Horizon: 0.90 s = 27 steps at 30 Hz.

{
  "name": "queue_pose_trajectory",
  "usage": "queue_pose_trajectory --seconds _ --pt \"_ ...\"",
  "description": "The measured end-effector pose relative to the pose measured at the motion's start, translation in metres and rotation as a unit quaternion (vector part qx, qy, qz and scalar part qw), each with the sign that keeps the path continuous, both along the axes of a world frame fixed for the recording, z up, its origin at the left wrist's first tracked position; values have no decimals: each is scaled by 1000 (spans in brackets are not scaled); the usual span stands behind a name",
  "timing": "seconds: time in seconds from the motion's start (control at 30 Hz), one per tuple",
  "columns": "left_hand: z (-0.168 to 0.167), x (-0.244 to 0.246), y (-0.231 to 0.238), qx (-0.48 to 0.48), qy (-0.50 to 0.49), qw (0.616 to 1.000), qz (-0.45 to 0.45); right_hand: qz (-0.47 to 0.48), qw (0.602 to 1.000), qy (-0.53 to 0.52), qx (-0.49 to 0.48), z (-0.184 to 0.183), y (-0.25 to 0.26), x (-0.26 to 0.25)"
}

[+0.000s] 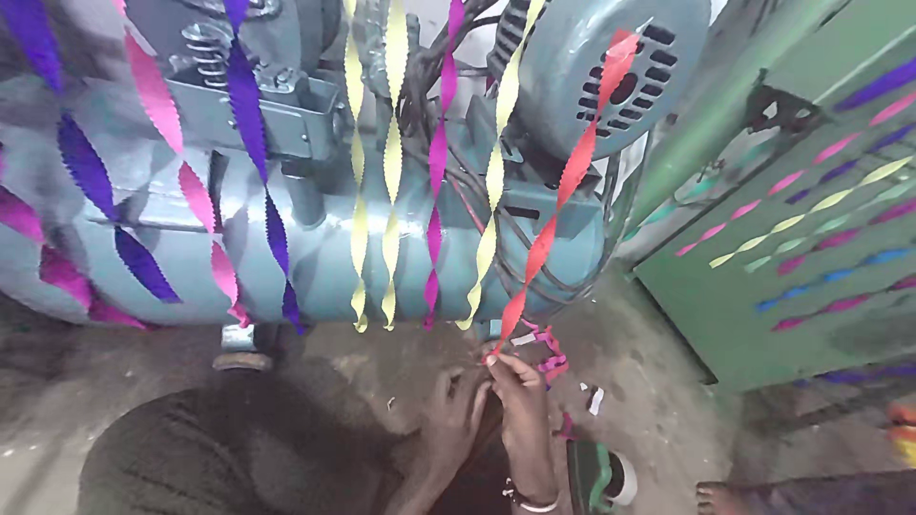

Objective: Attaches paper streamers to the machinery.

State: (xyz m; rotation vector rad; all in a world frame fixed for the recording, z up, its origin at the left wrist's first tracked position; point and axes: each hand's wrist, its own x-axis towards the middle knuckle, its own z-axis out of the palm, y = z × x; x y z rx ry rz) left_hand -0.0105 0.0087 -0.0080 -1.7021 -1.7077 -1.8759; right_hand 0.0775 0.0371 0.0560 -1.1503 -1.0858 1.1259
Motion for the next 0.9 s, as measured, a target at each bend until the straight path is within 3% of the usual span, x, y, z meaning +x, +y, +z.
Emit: queue_pose_trajectory --seconds 0.2,0.33,0.43,0.5,0.73,0.83,0.9 --pt "1 1 9 43 1 999 -28 -49 997 51 -8 4 -12 -14" --pt "2 -2 13 -1 -115 986 -122 -51 997 51 -19 2 -9 -12" --pt "-2 -6 18 -49 -305 913 -268 -50 997 50 -16 0 -1 -10" --pt "2 -4 27 -63 -397 861 -311 -53 997 44 -18 -2 4 -9" --pt "12 4 64 -121 -453 813 -347 -59 997 48 -2 -6 24 -1" --pt "18 15 84 -139 -446 826 -316 -115 989 -42 86 -19 12 21" --pt "24 26 100 -129 -470 825 -287 -184 962 -126 157 -37 -11 52"
